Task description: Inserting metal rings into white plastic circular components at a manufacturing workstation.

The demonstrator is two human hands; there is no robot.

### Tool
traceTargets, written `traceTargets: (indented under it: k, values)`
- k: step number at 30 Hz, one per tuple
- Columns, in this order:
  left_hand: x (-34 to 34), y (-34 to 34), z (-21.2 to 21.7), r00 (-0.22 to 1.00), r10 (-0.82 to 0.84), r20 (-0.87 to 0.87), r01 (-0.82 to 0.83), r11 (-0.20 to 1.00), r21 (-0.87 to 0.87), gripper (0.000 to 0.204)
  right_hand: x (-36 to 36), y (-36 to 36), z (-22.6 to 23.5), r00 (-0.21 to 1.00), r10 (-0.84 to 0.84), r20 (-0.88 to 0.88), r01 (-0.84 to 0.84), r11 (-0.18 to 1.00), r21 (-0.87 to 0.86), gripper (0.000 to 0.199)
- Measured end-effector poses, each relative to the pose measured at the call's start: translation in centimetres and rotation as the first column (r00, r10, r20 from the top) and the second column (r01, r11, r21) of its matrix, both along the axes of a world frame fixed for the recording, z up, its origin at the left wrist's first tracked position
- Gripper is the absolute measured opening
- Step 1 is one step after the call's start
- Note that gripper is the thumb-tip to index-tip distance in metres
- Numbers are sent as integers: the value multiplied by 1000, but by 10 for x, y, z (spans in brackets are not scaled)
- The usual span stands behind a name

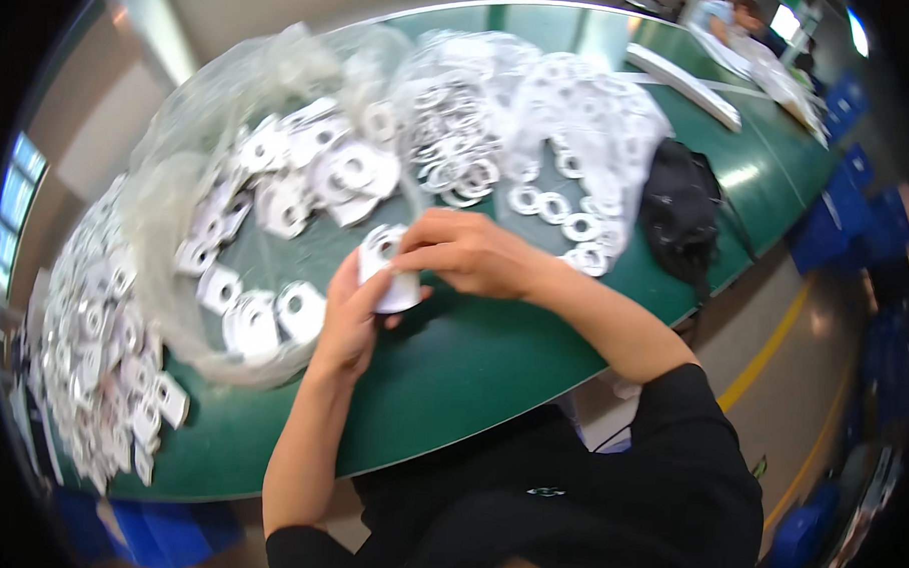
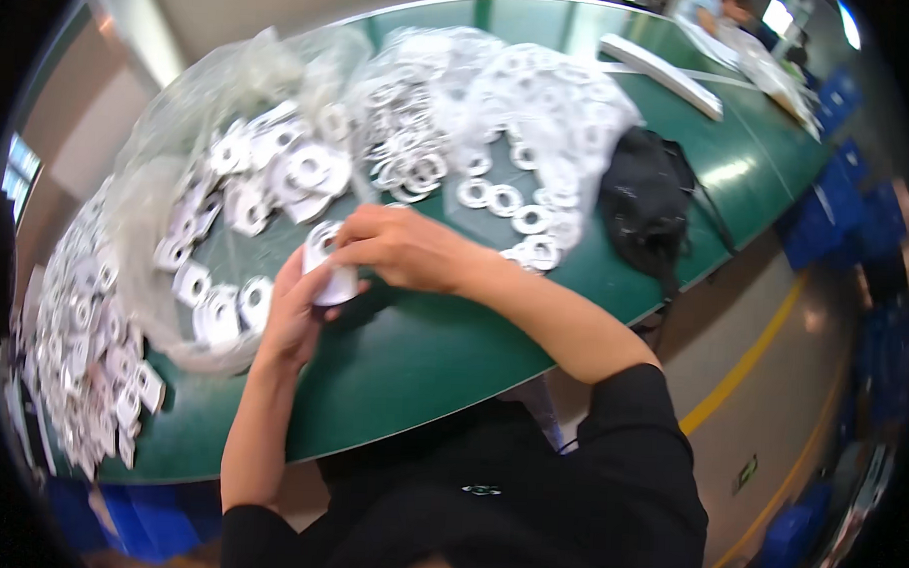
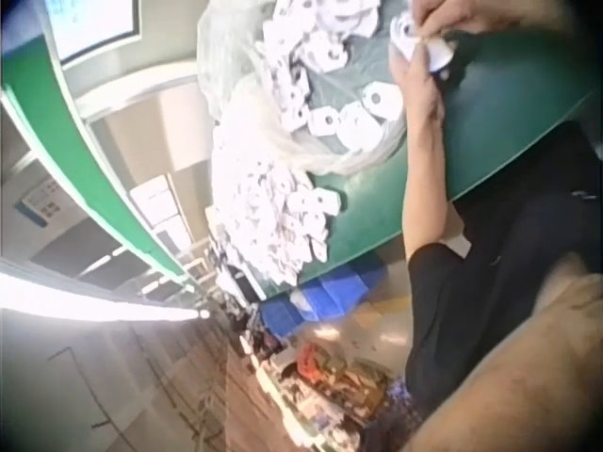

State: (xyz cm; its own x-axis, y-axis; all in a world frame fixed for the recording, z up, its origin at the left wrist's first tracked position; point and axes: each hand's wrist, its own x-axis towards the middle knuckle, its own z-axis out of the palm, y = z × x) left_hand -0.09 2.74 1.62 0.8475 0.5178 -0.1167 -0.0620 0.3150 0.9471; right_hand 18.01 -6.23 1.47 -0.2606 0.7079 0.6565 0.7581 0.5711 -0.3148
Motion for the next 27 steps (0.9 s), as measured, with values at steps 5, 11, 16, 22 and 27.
traceTargets:
  k: [5,11,16,22,27]
  values:
    - [-2,-7,4,997,-13,-71,22,992,128,36,-16,-5,10,823,-212,-526,73,959,-273,22]
    - [2,-14,4,978,-18,-209,97,924,369,24,3,-2,0,717,-181,-673,-217,859,-463,16]
    - [0,-6,-17,982,86,-169,43,767,640,26,3,0,-2,808,-104,-579,-198,879,-434,13]
    - [-1,-4,-16,968,167,-188,38,640,767,28,-9,-4,-2,920,-216,-326,55,897,-439,18]
    - [1,-8,-20,970,241,-29,-181,796,578,24,-19,2,-2,680,-204,-704,-119,917,-381,17]
